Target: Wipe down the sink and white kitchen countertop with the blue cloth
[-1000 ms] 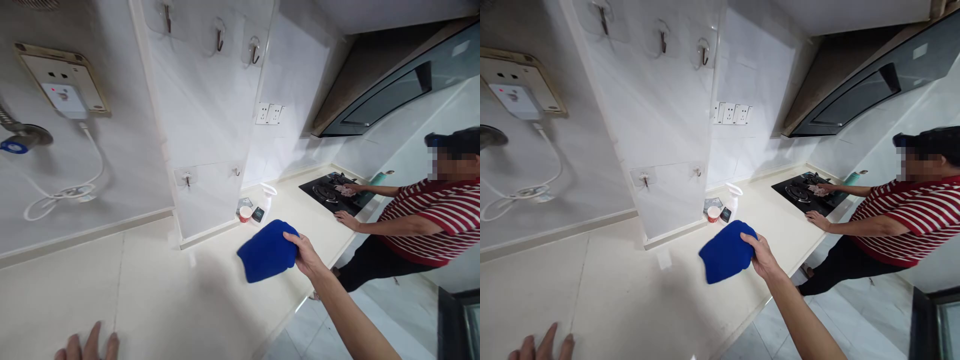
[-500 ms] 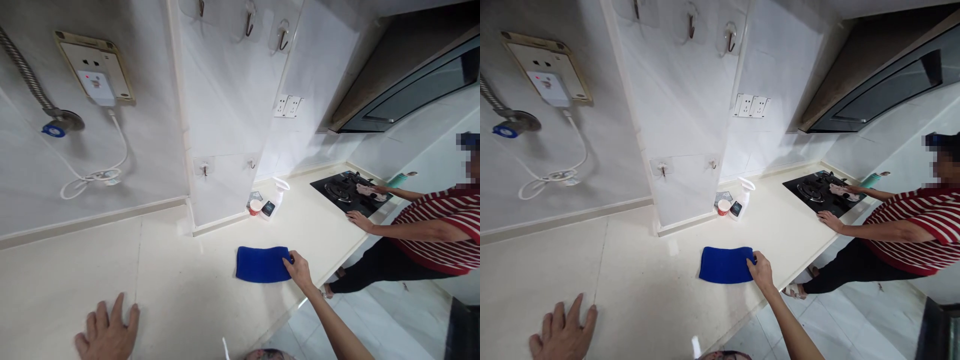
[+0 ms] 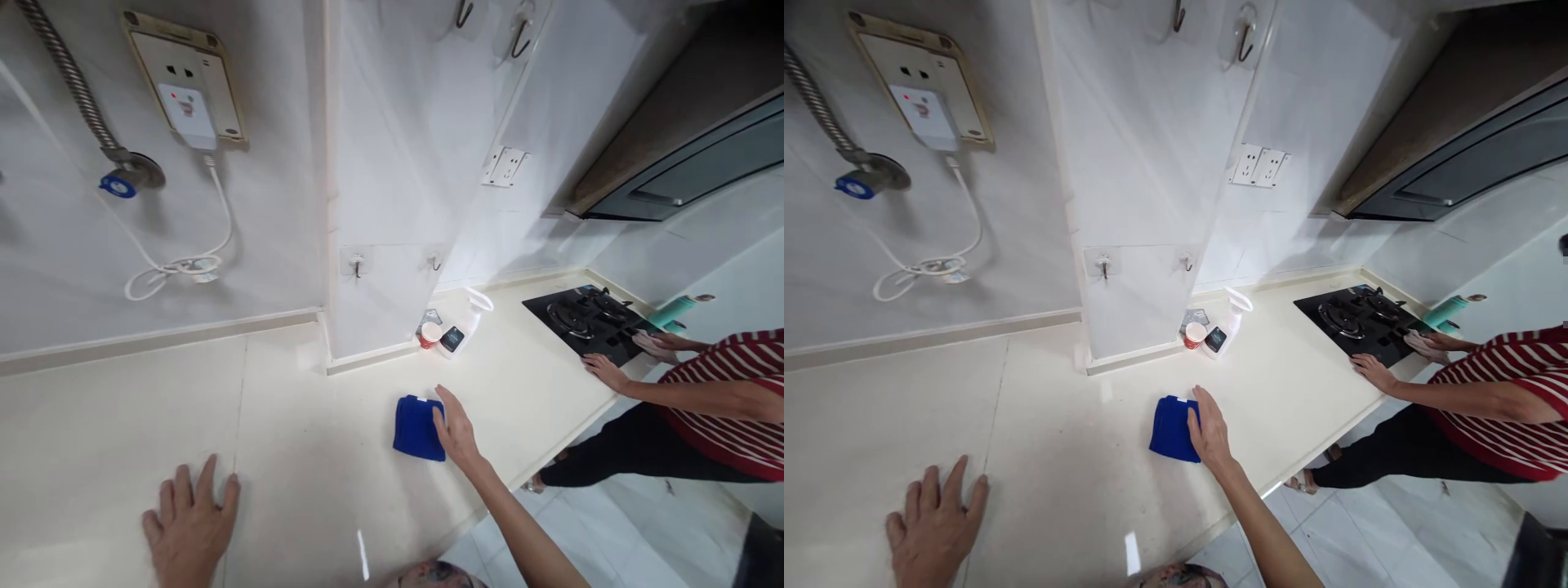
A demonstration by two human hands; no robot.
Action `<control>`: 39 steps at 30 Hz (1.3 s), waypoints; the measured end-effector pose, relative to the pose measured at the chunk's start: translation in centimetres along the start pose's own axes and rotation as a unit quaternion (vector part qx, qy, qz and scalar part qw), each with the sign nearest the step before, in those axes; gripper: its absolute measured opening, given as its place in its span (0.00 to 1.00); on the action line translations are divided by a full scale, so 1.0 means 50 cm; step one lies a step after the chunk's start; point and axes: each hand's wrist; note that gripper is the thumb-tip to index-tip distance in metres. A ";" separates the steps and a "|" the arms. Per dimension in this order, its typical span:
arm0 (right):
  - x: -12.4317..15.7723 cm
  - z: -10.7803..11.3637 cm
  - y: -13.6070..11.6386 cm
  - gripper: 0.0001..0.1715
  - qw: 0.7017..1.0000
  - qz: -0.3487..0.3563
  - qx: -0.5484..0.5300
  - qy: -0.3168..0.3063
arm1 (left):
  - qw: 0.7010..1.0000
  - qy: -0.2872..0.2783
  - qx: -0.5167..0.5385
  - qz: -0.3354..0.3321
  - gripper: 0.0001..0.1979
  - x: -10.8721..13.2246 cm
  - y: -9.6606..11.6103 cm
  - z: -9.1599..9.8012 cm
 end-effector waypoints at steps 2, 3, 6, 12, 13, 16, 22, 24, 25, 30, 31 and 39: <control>0.017 -0.033 0.003 0.32 0.988 0.088 0.124 -0.026 | 1.000 0.004 -0.002 -0.001 0.39 0.000 0.000 -0.001; 0.027 -0.055 0.001 0.32 0.977 0.109 0.174 -0.052 | 1.000 0.004 -0.004 -0.002 0.38 0.000 0.000 -0.002; 0.053 -0.115 -0.010 0.34 0.953 0.099 0.274 -0.087 | 1.000 -0.003 -0.017 0.002 0.38 0.000 0.000 -0.003; 0.049 -0.137 -0.019 0.35 0.941 0.080 0.316 -0.086 | 1.000 -0.007 -0.017 -0.001 0.39 0.000 -0.006 -0.001; 0.049 -0.136 -0.020 0.35 0.942 0.078 0.316 -0.085 | 1.000 -0.009 -0.013 0.000 0.40 0.000 -0.008 -0.001; 0.063 -0.138 -0.028 0.36 0.944 0.077 0.308 -0.089 | 1.000 -0.007 -0.002 0.013 0.42 -0.004 -0.011 -0.002; 0.153 -0.109 -0.027 0.40 0.945 0.159 0.248 -0.145 | 1.000 0.002 0.005 0.019 0.41 -0.011 -0.012 -0.004; 0.178 -0.066 0.004 0.41 0.932 0.210 0.231 -0.182 | 1.000 0.001 -0.002 0.009 0.41 -0.011 -0.009 -0.001; 0.185 -0.039 0.028 0.41 0.927 0.226 0.228 -0.192 | 1.000 -0.003 -0.005 0.007 0.42 -0.010 -0.006 0.001; 0.160 0.111 0.195 0.37 0.932 0.192 0.270 -0.146 | 1.000 -0.014 -0.010 0.013 0.42 -0.005 0.006 0.009; 0.144 0.134 0.226 0.36 0.933 0.174 0.285 -0.133 | 1.000 -0.013 -0.010 0.015 0.42 -0.004 0.006 0.008; -0.030 0.103 0.235 0.33 0.928 -0.087 0.362 -0.008 | 1.000 -0.015 -0.011 0.009 0.38 -0.001 -0.011 -0.009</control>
Point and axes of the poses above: each hand's wrist, its own x-axis away from the middle knuckle, its own z-axis out of the back of the hand, y = z × x, and after that the axes turned 10 degrees about -z, right-handed
